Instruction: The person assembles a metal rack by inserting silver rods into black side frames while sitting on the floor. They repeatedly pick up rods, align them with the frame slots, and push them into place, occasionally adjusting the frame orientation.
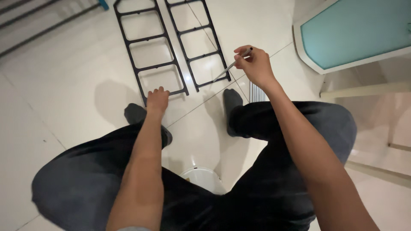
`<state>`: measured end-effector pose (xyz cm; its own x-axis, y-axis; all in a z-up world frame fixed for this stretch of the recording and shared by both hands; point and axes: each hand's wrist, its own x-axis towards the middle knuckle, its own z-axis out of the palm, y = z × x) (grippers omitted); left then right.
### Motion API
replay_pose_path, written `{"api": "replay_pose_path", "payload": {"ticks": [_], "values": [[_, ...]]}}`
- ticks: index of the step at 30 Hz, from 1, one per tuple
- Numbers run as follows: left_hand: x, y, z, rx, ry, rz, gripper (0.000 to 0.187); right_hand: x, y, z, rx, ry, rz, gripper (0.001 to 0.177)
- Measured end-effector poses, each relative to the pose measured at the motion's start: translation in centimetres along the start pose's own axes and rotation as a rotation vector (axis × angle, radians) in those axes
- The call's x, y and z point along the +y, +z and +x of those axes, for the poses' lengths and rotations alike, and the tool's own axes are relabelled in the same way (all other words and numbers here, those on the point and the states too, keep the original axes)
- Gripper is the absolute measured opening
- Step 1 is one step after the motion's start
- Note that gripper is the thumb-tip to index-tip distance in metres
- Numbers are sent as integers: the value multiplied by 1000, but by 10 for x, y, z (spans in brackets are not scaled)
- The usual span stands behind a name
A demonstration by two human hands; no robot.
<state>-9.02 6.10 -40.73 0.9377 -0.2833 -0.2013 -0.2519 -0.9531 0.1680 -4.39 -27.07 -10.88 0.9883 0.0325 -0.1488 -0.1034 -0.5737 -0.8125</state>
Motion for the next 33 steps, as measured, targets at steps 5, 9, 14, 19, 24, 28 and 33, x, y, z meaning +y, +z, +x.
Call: {"api": "replay_pose_path", "payload": {"ticks": [5,9,14,19,24,28,33], "values": [[20,39,11,-74,-105,49,13,21,6,5,-26,5,-48,18],[30,36,19,-194,-187,24,14,17,9,5,-10,-33,-66,17],[59,38,28,-19,-168,36,27,16,11,4,5,-128,-168,15],[99,75,55,238,211,-21,42,11,12,6,-10,-89,-170,14],[158,97,70,92,270,-38,52,9,10,7,-21,-41,-223,17],[176,106,70,-158,123,-7,65,15,11,6,-22,-118,-224,19],[181,70,66,-406,58,-39,90,24,13,6,9,-137,-253,21]]}}
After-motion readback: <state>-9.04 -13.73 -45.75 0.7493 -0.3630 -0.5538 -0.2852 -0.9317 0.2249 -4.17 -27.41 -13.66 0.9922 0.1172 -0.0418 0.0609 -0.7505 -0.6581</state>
